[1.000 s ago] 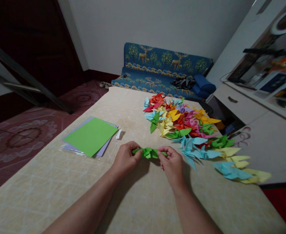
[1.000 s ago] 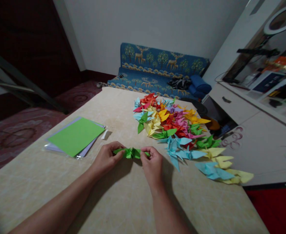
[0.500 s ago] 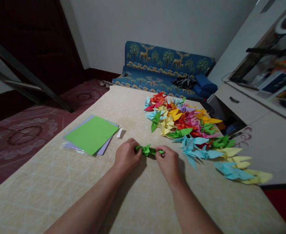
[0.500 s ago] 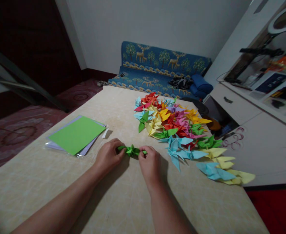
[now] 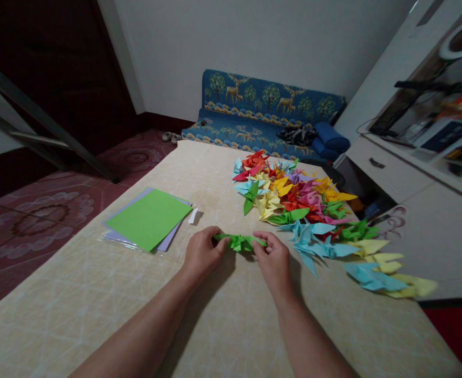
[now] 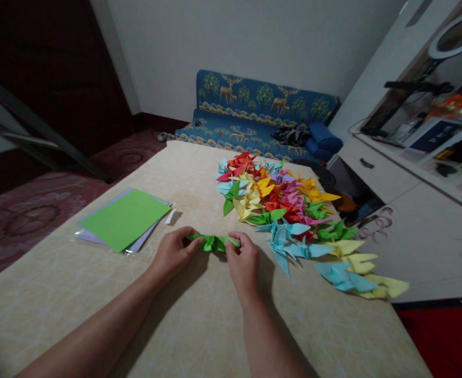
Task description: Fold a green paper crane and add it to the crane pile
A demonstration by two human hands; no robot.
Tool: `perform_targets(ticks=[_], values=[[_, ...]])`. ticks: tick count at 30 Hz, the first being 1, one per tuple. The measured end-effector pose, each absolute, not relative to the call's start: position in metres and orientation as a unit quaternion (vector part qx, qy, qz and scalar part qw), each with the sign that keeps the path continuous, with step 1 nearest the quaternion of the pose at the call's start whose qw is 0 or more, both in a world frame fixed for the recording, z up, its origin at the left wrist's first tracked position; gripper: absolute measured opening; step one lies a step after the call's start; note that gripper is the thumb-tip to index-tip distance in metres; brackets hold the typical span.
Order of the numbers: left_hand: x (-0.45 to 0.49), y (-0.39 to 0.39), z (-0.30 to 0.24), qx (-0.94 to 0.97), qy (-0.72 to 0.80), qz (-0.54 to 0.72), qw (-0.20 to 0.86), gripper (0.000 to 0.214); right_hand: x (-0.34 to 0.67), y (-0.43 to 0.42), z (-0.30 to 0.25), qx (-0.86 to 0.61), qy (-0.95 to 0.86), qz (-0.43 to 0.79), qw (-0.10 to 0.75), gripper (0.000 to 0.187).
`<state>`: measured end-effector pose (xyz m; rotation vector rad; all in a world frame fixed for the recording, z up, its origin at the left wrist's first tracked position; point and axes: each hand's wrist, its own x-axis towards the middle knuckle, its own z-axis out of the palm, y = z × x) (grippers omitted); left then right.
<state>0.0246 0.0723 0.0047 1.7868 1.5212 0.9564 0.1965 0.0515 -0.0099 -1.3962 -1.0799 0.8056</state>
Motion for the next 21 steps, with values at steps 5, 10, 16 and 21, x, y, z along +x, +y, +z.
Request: perform_targets(ticks=[5, 10, 16, 21], values=[[0.030, 0.072, 0.007, 0.530, 0.507, 0.462, 0.498, 0.028, 0.189, 0.046, 0.005, -0.548, -0.403, 0.446, 0.582, 0.045], [0.033, 0.069, 0.012, 0.478, 0.456, 0.481, 0.577, 0.027, 0.186, 0.041, 0.005, -0.560, -0.422, 0.449, 0.553, 0.033], [0.027, 0.069, 0.015, 0.472, 0.394, 0.438, 0.656, 0.034, 0.186, 0.043, 0.004, -0.530, -0.433, 0.458, 0.567, 0.032], [0.028, 0.066, 0.013, 0.385, 0.352, 0.425, 0.740, 0.037, 0.188, 0.044, 0.000, -0.479, -0.416, 0.543, 0.550, 0.031]])
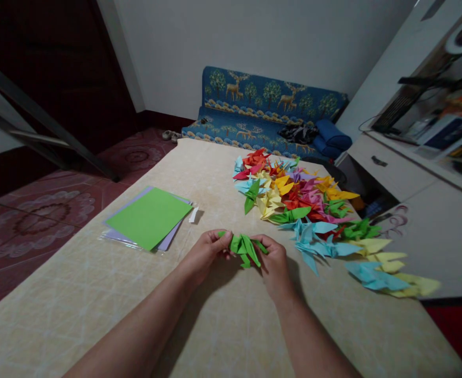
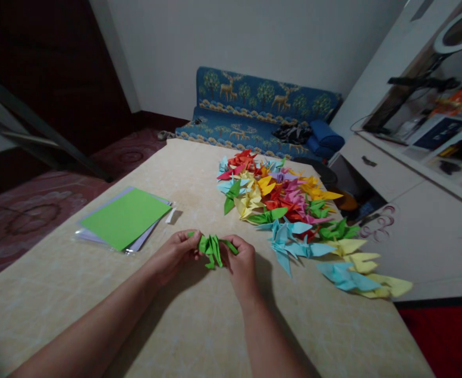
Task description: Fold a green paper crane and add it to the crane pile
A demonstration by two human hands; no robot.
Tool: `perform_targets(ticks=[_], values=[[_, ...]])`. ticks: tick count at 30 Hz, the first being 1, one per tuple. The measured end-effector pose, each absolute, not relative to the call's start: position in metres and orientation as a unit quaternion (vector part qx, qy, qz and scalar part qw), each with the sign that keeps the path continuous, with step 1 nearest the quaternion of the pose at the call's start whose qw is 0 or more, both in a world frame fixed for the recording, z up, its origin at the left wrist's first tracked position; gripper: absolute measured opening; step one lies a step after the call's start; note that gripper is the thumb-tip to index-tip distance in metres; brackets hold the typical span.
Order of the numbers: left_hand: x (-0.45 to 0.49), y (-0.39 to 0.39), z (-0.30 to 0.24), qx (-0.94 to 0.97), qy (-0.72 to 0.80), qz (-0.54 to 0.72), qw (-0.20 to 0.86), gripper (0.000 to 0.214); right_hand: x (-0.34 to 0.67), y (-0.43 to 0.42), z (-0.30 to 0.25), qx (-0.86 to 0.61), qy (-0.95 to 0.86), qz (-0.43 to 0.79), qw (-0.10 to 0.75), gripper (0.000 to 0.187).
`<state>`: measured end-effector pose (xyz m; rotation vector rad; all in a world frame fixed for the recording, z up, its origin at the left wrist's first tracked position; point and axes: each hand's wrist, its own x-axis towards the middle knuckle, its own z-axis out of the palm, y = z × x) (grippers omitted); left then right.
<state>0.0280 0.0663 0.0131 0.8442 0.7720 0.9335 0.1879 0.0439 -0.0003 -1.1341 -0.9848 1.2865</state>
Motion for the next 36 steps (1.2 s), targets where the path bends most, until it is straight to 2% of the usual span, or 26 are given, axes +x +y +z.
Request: perform_targets(ticks=[7, 17, 25, 36], values=[[0.032, 0.066, 0.012, 0.313, 0.339, 0.443, 0.769, 0.037, 0.191, 0.041, -0.001, -0.427, -0.455, 0.575, 0.530, 0.023], [0.031, 0.066, 0.015, 0.310, 0.341, 0.432, 0.775, 0.037, 0.180, 0.038, 0.006, -0.329, -0.293, 0.707, 0.554, 0.026], [0.030, 0.067, 0.015, 0.201, 0.294, 0.433, 0.828, 0.021, 0.181, 0.038, 0.007, -0.307, -0.197, 0.718, 0.593, 0.028], [0.033, 0.062, 0.017, 0.168, 0.289, 0.444, 0.832, 0.028, 0.181, 0.039, 0.005, -0.311, -0.140, 0.725, 0.599, 0.024]])
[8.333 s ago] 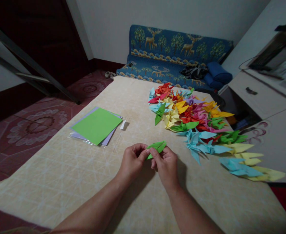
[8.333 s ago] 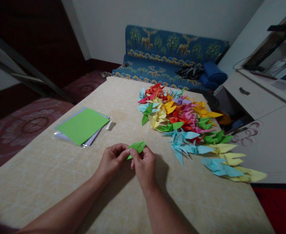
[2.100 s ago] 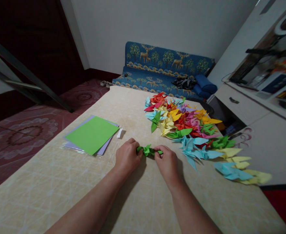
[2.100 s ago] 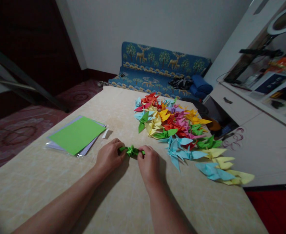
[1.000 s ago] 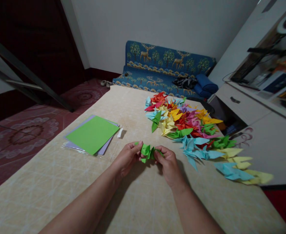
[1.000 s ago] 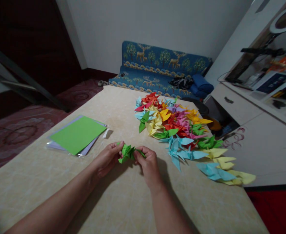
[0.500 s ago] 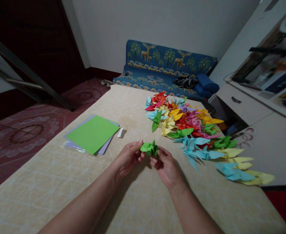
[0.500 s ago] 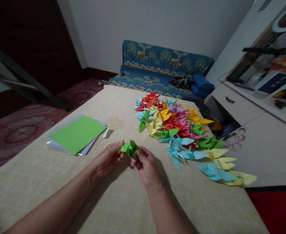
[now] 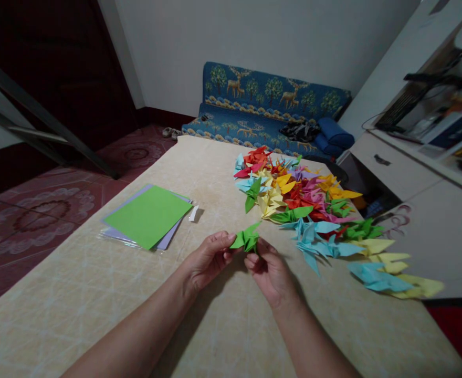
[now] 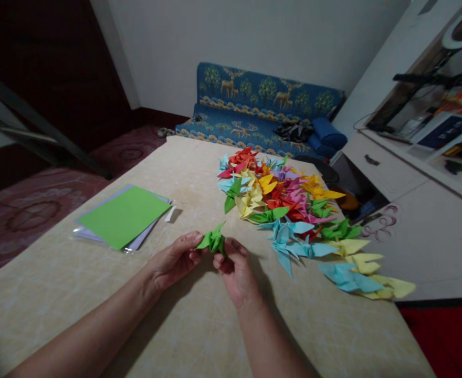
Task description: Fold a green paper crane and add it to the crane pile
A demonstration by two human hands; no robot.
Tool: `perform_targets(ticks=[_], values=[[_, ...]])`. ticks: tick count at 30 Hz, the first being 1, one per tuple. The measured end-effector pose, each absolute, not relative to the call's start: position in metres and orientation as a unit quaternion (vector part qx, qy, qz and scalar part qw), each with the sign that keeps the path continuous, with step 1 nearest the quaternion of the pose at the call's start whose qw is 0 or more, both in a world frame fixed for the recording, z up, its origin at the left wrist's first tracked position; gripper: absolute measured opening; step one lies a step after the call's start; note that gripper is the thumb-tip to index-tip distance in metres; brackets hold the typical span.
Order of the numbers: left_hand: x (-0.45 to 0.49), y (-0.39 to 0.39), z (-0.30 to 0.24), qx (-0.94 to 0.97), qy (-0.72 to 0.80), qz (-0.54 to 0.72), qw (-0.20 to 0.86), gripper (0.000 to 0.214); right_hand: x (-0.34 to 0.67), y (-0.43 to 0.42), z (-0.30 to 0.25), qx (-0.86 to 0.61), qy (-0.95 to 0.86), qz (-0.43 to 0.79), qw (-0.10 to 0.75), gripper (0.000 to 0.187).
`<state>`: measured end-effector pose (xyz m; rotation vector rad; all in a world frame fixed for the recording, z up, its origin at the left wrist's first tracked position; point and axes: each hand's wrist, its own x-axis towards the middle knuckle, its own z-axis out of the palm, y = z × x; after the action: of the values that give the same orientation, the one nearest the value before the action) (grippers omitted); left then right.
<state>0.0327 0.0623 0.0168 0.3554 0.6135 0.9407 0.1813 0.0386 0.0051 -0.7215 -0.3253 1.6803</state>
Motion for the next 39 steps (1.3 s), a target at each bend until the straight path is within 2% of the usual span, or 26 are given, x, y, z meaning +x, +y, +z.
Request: perform_targets(ticks=[10, 16, 23, 28, 33, 39], values=[[0.033, 0.061, 0.018, 0.108, 0.288, 0.453, 0.837, 0.035, 0.184, 0.039, 0.000, -0.310, -0.114, 0.729, 0.600, 0.024], [0.036, 0.061, 0.024, 0.097, 0.352, 0.438, 0.821, 0.023, 0.185, 0.038, 0.003, -0.318, -0.111, 0.683, 0.648, 0.026], [0.034, 0.064, 0.022, 0.138, 0.349, 0.454, 0.808, 0.013, 0.191, 0.040, 0.005, -0.312, -0.064, 0.672, 0.668, 0.033], [0.029, 0.064, 0.022, 0.179, 0.371, 0.460, 0.787, 0.014, 0.193, 0.041, 0.004, -0.335, -0.099, 0.660, 0.665, 0.028], [0.026, 0.068, 0.017, 0.286, 0.429, 0.494, 0.700, 0.023, 0.192, 0.039, 0.005, -0.409, -0.178, 0.613, 0.652, 0.026], [0.017, 0.078, 0.008, 0.480, 0.535, 0.508, 0.474, 0.015, 0.196, 0.039, -0.001, -0.586, -0.373, 0.447, 0.564, 0.019]])
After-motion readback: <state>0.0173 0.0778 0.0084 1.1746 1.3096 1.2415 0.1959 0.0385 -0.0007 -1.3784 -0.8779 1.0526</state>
